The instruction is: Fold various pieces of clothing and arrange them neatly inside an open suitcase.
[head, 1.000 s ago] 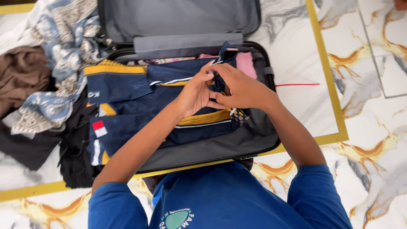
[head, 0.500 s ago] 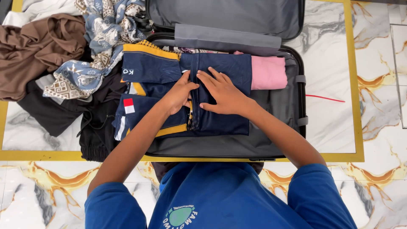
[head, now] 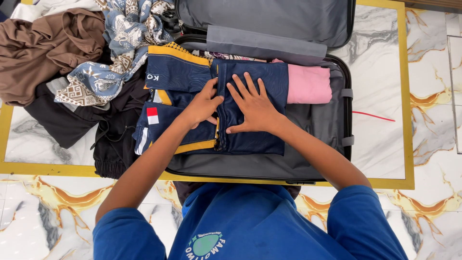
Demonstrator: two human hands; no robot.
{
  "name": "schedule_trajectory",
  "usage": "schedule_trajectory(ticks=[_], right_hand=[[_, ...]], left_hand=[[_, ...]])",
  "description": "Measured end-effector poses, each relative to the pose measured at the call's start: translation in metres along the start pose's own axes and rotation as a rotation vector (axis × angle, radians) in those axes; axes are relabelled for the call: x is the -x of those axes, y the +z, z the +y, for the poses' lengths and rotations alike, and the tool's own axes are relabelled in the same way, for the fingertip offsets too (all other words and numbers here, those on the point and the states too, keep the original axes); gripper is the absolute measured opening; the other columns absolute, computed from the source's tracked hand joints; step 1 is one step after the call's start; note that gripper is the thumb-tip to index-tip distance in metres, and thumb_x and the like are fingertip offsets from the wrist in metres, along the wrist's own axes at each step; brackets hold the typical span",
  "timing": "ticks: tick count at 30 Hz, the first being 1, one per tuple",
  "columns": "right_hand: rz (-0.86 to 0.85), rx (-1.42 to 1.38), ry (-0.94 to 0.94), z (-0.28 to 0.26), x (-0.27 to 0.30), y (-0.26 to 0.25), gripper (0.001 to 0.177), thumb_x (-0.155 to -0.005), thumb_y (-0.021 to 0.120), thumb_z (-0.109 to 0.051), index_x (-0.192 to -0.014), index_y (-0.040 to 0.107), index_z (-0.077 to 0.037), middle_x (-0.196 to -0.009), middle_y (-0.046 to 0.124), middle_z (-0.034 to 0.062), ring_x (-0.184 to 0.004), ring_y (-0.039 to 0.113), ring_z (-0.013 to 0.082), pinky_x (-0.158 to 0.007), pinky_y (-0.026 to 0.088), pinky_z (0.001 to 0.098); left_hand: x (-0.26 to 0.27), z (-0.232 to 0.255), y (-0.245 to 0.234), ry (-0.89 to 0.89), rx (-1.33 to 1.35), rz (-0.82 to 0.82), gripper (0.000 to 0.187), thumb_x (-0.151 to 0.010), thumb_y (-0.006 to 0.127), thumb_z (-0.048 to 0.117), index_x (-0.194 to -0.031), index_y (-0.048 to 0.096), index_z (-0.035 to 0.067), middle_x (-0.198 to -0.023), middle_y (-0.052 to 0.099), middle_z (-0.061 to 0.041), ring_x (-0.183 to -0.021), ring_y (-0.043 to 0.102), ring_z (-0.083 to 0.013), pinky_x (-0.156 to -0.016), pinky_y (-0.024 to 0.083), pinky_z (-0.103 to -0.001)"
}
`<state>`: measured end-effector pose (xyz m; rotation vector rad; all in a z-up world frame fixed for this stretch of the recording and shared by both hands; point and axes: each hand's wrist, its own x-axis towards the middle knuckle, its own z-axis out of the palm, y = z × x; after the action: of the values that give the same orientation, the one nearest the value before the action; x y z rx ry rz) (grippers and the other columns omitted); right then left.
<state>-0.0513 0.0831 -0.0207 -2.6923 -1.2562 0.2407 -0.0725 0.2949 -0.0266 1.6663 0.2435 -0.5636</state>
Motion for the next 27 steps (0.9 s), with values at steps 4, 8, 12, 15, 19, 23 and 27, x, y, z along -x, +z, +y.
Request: schedule_trajectory(ticks=[4, 8, 12, 15, 19, 23, 27], right_hand=[[0.016, 0.009, -0.011, -0.001, -0.003, 0.003, 0.138, -0.064, 0.070, -0.089, -0.158, 0.025, 0.002, -0.166, 0.014, 0.0279, -0.153, 0.008, 0.0519, -0.114, 0.013, 0.0765], [0.046, 0.004, -0.008, -0.005, -0.006, -0.003, 0.140, -0.062, 0.069, -0.090, -0.158, 0.027, 0.003, -0.166, 0.015, 0.0284, -0.153, 0.009, 0.0522, -0.114, 0.014, 0.0764], [0.034, 0.022, 0.019, -0.006, -0.012, -0.005, 0.142, -0.059, 0.069, -0.092, -0.158, 0.028, 0.002, -0.166, 0.015, 0.0282, -0.152, 0.010, 0.0519, -0.113, 0.015, 0.0768], [0.049, 0.023, 0.019, -0.004, -0.012, 0.001, 0.144, -0.057, 0.069, -0.093, -0.158, 0.029, 0.001, -0.166, 0.016, 0.0273, -0.152, 0.010, 0.0510, -0.113, 0.013, 0.0772], [0.052, 0.031, 0.026, -0.004, -0.013, 0.005, 0.146, -0.056, 0.069, -0.093, -0.157, 0.029, 0.003, -0.165, 0.017, 0.0274, -0.153, 0.010, 0.0505, -0.113, 0.012, 0.0761], [0.094, 0.023, 0.015, 0.002, -0.011, 0.012, 0.151, -0.056, 0.068, -0.094, -0.155, 0.027, 0.011, -0.165, 0.019, 0.0281, -0.154, 0.011, 0.0490, -0.116, 0.012, 0.0743], [0.171, 0.031, -0.002, 0.015, -0.004, 0.016, 0.147, -0.058, 0.067, -0.096, -0.155, 0.030, 0.008, -0.167, 0.021, 0.0264, -0.155, 0.013, 0.0487, -0.118, 0.013, 0.0732]], left_hand=[[-0.001, 0.001, 0.009, 0.069, -0.021, 0.108, 0.055, -0.099, 0.056, 0.021, -0.150, 0.036, 0.014, -0.129, 0.065, -0.014, -0.097, 0.070, -0.0188, -0.065, 0.067, -0.042], [-0.008, -0.011, 0.009, 0.370, -0.292, 0.330, 0.044, -0.102, 0.059, 0.016, -0.145, 0.051, 0.007, -0.100, 0.078, -0.018, -0.076, 0.076, -0.0258, -0.072, 0.057, -0.039], [-0.021, -0.038, -0.002, 0.636, -0.603, 0.521, 0.053, -0.098, 0.066, 0.014, -0.146, 0.048, 0.002, -0.112, 0.073, -0.016, -0.086, 0.072, -0.0336, -0.077, 0.058, -0.041], [0.025, 0.025, 0.005, 0.320, -0.879, 0.475, 0.059, -0.097, 0.067, 0.022, -0.150, 0.045, 0.009, -0.131, 0.064, -0.011, -0.084, 0.071, -0.0352, -0.069, 0.057, -0.043], [0.024, 0.019, 0.005, 0.529, -1.001, 0.417, 0.066, -0.097, 0.069, 0.026, -0.156, 0.044, 0.011, -0.145, 0.052, -0.010, -0.123, 0.061, -0.0315, -0.095, 0.056, -0.040], [-0.008, -0.025, 0.007, 0.811, -1.182, 0.339, 0.084, -0.094, 0.064, 0.049, -0.158, 0.037, 0.002, -0.164, 0.035, -0.015, -0.152, 0.030, -0.0339, -0.120, 0.027, -0.057], [-0.013, -0.029, 0.008, 0.665, -1.303, 0.331, 0.107, -0.086, 0.055, 0.078, -0.159, 0.034, 0.002, -0.168, 0.028, -0.012, -0.156, 0.019, -0.0357, -0.121, 0.014, -0.067]])
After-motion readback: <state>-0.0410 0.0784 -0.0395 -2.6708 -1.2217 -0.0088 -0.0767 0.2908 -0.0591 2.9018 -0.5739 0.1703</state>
